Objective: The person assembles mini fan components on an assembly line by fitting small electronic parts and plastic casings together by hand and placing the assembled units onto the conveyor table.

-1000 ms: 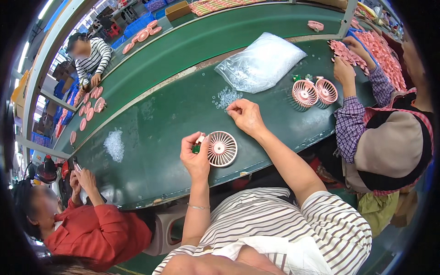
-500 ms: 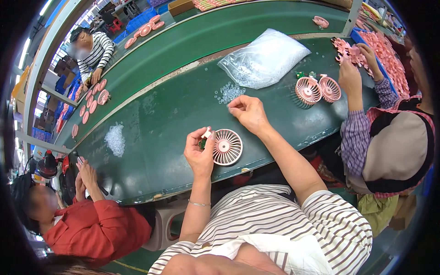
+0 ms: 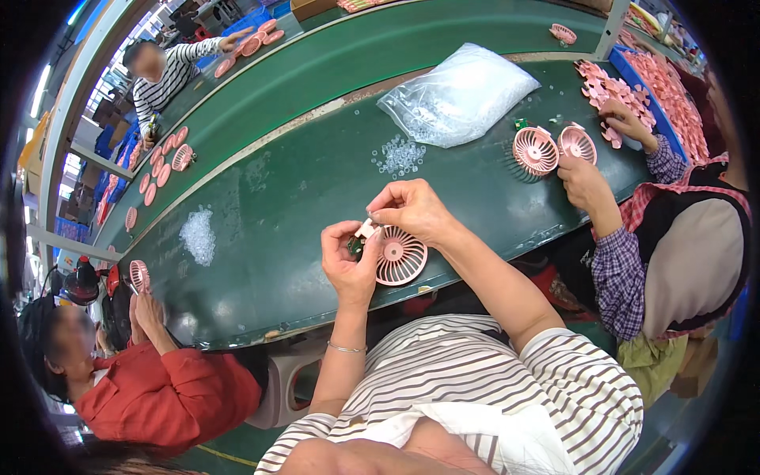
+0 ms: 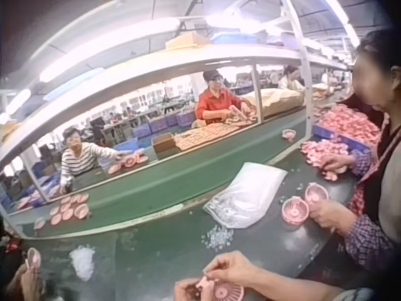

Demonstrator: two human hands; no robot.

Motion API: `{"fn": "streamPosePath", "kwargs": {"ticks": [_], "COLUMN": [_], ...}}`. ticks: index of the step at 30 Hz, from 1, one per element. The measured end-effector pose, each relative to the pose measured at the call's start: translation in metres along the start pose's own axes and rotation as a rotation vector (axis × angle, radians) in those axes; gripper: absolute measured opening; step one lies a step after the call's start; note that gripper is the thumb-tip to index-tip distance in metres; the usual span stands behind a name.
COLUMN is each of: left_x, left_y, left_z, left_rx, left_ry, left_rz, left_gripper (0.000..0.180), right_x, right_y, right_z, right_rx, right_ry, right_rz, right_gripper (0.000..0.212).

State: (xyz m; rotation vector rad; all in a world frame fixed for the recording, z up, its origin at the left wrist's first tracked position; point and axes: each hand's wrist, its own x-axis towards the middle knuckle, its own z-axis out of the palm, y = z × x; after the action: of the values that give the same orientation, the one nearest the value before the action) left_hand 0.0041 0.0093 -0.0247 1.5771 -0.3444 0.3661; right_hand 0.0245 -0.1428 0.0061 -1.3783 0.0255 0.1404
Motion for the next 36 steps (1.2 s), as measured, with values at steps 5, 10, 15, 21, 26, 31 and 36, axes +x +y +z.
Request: {"fn": "streamPosePath", "kwargs": {"ticks": [5,10,15,21,26,31,36], "left_x": [0.000,0.002,0.003,0.004,0.002,0.001,0.003], "left_y": [-0.005,-0.002,-0.001,-0.001,0.005,0.005,0.007], "left_z": [-0.001,0.000,0.000,0.000,0.001,-0.001,0.002], "left_rx": [0.035,0.079,0.096,0.184,0.155,0.221,0.208], "left_ry": [-0.026,-0.001,0.021,0.049,0.083,0.016,0.055], "left_rz": [0.055,0.045,0.058,0.174,0.021,0.125,0.101], "left_gripper": [0.029,0.027,0.026,0.024,0.033,0.030,0.026], "right_x": [0.000,-0.003,-0.008,-0.016,-0.028,-0.037,-0.029], "right_y": [-0.002,-0.005,-0.004,0.002,0.005,0.004,0.021], "right_z": [0.000,0.001,0.006,0.013,0.019,0.013,0.002], "right_rx": [-0.019,-0.022,-0.113,-0.225,-0.460,-0.411,-0.038], "right_ry": [-0.014,-0.015,0.001,0.025,0.036,0.005,0.001], "right_rz": [0.024,0.033,0.002,-0.061,-0.393,-0.413,-0.195], "right_gripper": [0.010,0.011,0.012,0.017,0.023,0.021,0.016]}}
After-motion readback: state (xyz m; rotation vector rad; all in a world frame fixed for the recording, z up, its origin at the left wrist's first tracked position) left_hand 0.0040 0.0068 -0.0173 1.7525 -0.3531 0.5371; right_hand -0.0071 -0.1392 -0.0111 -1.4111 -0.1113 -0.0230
